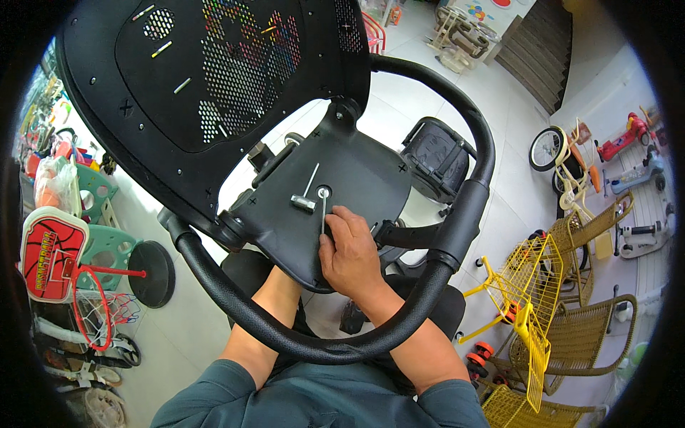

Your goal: The person assembles a black plastic chair by inserting and tightening screws into the seat and backrest using a hex key. They repeatedly adjust the chair's orientation and reposition components to access fastening points.

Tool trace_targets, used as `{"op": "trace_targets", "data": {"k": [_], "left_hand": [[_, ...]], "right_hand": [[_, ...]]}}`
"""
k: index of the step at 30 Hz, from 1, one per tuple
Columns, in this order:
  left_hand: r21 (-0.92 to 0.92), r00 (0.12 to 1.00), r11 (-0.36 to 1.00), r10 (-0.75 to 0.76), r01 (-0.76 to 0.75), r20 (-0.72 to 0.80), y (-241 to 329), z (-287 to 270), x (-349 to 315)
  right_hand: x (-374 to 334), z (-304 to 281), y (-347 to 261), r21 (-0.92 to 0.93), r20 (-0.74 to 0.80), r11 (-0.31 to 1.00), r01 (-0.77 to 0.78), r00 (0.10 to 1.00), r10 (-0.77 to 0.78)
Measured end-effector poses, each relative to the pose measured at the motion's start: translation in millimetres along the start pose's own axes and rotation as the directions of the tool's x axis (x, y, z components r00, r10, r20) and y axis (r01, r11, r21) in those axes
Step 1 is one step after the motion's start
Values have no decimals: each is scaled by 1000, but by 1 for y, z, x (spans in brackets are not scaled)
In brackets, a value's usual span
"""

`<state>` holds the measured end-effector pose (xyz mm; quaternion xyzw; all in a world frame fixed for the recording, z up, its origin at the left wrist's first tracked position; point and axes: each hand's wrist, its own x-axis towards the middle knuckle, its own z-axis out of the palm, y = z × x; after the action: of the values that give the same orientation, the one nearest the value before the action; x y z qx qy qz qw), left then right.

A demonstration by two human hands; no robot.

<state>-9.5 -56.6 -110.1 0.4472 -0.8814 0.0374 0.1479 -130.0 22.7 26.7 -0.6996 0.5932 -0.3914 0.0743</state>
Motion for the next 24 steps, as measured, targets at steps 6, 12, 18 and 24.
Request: {"op": "trace_targets", "data": {"k": [6,12,18,24], "left_hand": [[25,997,999,20,-22,77,6,-14,0],[61,988,997,46,-55,147,11,-34,-2],[138,994,988,59,-72,93,10,-39,-2],[117,998,992,37,-43,56,6,-33,-2]], "right_hand": [[-1,2,1,-18,-9,1000,14,1000,-14],[-2,3,1,-6,-12,1000,-3,1000,3],[-2,2,-1,-5,-6,1000,-12,1000,12],[-1,1,-1,-15,8,1000,-21,1000,21]]}}
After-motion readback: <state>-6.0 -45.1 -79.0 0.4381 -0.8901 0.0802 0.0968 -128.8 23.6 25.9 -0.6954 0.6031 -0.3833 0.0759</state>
